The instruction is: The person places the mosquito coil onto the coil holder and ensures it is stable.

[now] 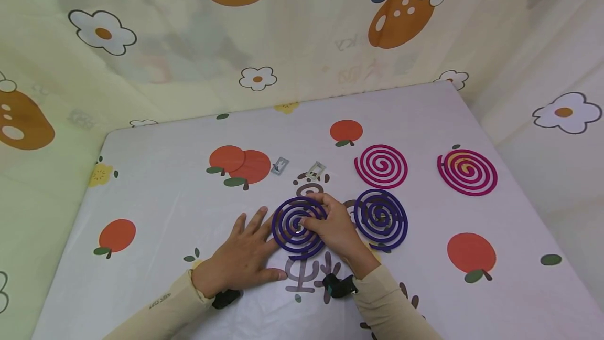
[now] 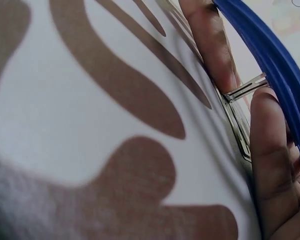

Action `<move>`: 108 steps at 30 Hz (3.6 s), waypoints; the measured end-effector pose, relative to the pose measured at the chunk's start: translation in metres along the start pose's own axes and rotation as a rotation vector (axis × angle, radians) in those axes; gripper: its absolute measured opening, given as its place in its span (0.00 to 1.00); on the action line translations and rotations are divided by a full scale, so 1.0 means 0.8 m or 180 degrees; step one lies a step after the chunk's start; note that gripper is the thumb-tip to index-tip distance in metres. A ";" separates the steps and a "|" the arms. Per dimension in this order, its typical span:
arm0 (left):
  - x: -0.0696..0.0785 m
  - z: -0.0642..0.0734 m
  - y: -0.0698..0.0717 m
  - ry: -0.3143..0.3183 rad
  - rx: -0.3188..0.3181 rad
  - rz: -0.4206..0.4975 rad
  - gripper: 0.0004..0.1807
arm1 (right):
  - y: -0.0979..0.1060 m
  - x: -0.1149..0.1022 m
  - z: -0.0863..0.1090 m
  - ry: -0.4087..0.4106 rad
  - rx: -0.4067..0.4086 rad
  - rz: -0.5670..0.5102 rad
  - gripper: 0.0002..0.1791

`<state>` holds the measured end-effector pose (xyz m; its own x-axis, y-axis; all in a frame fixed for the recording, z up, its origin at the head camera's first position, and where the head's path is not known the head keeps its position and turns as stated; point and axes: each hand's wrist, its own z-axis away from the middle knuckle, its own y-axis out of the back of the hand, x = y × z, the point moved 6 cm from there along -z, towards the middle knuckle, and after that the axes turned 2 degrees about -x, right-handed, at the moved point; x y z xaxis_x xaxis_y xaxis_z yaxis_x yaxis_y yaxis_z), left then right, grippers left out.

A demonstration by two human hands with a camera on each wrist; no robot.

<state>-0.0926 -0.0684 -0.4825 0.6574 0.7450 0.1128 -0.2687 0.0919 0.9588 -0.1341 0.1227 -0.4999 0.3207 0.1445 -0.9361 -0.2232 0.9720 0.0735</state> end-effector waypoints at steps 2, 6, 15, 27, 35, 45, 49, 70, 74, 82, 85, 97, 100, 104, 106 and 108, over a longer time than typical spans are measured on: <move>0.000 0.000 0.000 0.0012 -0.0011 0.0011 0.50 | 0.000 0.000 -0.001 -0.0007 0.0014 0.0016 0.31; -0.001 -0.001 0.001 0.0016 -0.0013 -0.0025 0.50 | -0.001 -0.001 -0.002 0.0006 0.0040 0.0026 0.30; -0.001 0.000 0.003 0.0019 -0.0010 -0.0024 0.49 | -0.001 -0.006 0.000 0.0099 0.0002 0.0034 0.30; -0.001 -0.002 0.001 0.0025 -0.0025 -0.0032 0.50 | -0.001 -0.002 -0.001 0.0073 -0.0018 0.0022 0.31; -0.010 0.000 0.005 0.0169 -0.0002 0.0076 0.52 | 0.001 -0.007 0.002 0.0069 0.0068 0.0212 0.32; -0.032 -0.004 0.024 0.0355 0.0410 0.0464 0.57 | 0.003 -0.028 0.015 0.0437 0.0279 0.1340 0.40; -0.029 -0.008 0.030 0.0235 0.0461 0.0590 0.59 | 0.001 -0.038 0.022 0.0768 0.0194 0.1645 0.43; -0.039 -0.024 0.028 0.0183 0.0457 0.0868 0.56 | -0.008 -0.048 0.039 0.0770 -0.0758 0.2556 0.63; -0.042 -0.022 0.027 0.0216 0.0437 0.0932 0.56 | -0.010 -0.047 0.037 0.0710 -0.0736 0.2597 0.61; -0.053 -0.014 0.028 0.0257 0.0449 0.1042 0.57 | -0.021 -0.049 0.031 0.0884 -0.0717 0.2629 0.58; -0.061 -0.010 0.027 0.0305 0.0447 0.1067 0.57 | -0.028 -0.051 0.027 0.0933 -0.0709 0.2669 0.58; -0.098 0.006 0.029 0.0493 0.0480 0.1209 0.57 | -0.062 -0.066 -0.004 0.1112 -0.0768 0.2845 0.55; -0.110 0.009 0.030 0.0560 0.0489 0.1238 0.57 | -0.071 -0.069 -0.013 0.1169 -0.0799 0.2862 0.56; -0.125 0.010 0.032 0.0620 0.0472 0.1222 0.57 | -0.083 -0.071 -0.026 0.1195 -0.0799 0.2899 0.56; -0.132 0.010 0.033 0.0641 0.0473 0.1221 0.56 | -0.088 -0.073 -0.031 0.1194 -0.0777 0.2935 0.56; -0.140 0.012 0.034 0.0675 0.0477 0.1239 0.55 | -0.094 -0.074 -0.037 0.1190 -0.0769 0.2958 0.56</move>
<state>-0.1667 -0.1555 -0.4665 0.3654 0.8252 0.4308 -0.3519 -0.3060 0.8846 -0.1633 0.0353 -0.4598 -0.3707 0.7131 -0.5951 -0.4292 0.4367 0.7906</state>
